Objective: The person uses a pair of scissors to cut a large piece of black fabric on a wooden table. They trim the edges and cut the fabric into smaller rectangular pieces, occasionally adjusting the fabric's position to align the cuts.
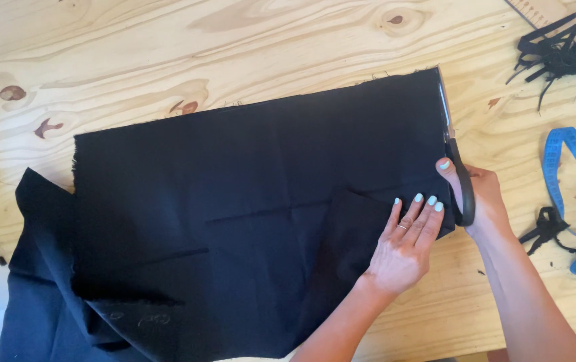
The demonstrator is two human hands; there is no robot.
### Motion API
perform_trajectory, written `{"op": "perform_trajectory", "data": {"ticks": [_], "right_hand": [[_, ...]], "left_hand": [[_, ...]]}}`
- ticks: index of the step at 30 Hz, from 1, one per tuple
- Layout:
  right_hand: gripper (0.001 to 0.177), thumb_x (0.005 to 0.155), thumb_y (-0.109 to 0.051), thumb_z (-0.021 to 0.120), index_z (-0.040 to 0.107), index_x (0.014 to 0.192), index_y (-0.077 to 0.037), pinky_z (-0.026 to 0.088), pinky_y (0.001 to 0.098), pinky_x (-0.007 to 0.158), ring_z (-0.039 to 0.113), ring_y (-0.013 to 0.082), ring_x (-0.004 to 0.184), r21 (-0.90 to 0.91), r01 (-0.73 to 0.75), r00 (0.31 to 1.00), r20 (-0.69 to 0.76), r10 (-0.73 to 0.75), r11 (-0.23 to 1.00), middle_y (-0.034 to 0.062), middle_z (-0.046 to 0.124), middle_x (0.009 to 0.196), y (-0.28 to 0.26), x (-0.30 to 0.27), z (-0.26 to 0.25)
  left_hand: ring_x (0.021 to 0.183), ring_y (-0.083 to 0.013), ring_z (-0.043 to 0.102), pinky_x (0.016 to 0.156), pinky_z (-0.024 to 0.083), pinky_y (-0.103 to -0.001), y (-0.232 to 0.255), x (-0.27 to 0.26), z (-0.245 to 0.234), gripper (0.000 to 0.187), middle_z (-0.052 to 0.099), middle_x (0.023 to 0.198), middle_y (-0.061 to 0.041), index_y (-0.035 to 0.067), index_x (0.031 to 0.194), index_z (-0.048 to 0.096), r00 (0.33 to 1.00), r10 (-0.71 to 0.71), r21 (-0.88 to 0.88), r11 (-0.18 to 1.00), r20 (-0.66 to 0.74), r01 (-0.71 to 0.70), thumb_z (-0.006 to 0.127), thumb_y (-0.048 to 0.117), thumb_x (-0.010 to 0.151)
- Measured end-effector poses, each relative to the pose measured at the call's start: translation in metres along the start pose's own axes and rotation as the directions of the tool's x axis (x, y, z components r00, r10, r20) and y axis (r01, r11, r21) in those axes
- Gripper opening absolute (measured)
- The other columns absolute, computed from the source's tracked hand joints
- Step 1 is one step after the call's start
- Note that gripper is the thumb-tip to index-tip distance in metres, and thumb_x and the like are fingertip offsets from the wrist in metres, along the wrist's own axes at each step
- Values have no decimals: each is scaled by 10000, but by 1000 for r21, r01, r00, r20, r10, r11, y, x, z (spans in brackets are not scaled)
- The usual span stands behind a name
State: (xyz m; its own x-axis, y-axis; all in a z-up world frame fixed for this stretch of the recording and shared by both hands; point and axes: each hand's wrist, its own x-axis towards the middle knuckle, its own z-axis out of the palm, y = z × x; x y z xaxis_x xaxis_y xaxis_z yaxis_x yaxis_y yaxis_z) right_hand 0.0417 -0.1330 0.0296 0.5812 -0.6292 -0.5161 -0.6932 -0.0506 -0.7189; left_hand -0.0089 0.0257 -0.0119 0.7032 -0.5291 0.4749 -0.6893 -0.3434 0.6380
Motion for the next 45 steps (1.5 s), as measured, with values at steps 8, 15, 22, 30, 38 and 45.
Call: {"op": "perform_trajectory", "data": {"ticks": [8,15,22,30,38,45], "right_hand": [[524,933,-402,759,383,635,-194,164,286,556,214,71,597,53,18,999,36,-20,998,-83,241,608,7,16,-1],[578,913,-341,780,312,599,-212,172,274,562,220,65,616,41,42,998,33,-44,998,-96,234,622,-13,4,1],[242,976,-313,731,699,922,-79,356,235,424,454,123,429,306,45,995,-100,-15,951,61,542,585,6,-14,-36],[168,1081,-187,722,695,1027,-31,357,256,463,453,155,463,236,144,968,-235,-88,961,108,506,597,90,-80,-127],[178,1163,-170,623,676,1157,-1,341,336,518,480,267,544,234,56,988,-154,-19,971,166,517,698,171,-169,-182],[277,1166,-254,602,674,1216,10,284,341,473,473,259,541,300,73,993,-115,-40,951,154,529,700,279,-198,-217]], "left_hand": [[1450,-425,530,1245,363,-627,-2,-1,1,556,577,1502,-253,-82,1483,507,1000,-1,-8,1000,1,1,424,-134,935],[1433,-436,548,1235,371,-631,0,-1,3,533,598,1477,-259,-85,1468,523,1000,-8,-15,1000,-16,7,425,-143,948],[1433,-416,540,1238,345,-637,6,2,1,469,600,1463,-263,-74,1446,536,999,-28,32,999,44,27,533,51,994],[1343,-396,511,1234,238,-722,30,25,-15,646,636,1323,-221,-40,1291,648,984,-105,117,989,147,88,539,490,938],[1089,-415,577,815,513,-539,-21,-3,-82,602,625,1218,-190,36,1373,548,794,-581,350,717,-177,603,735,358,900],[1187,-361,661,1004,491,-454,17,-44,-75,929,679,1293,-156,145,1515,316,627,-766,7,634,139,773,827,278,752]]}}
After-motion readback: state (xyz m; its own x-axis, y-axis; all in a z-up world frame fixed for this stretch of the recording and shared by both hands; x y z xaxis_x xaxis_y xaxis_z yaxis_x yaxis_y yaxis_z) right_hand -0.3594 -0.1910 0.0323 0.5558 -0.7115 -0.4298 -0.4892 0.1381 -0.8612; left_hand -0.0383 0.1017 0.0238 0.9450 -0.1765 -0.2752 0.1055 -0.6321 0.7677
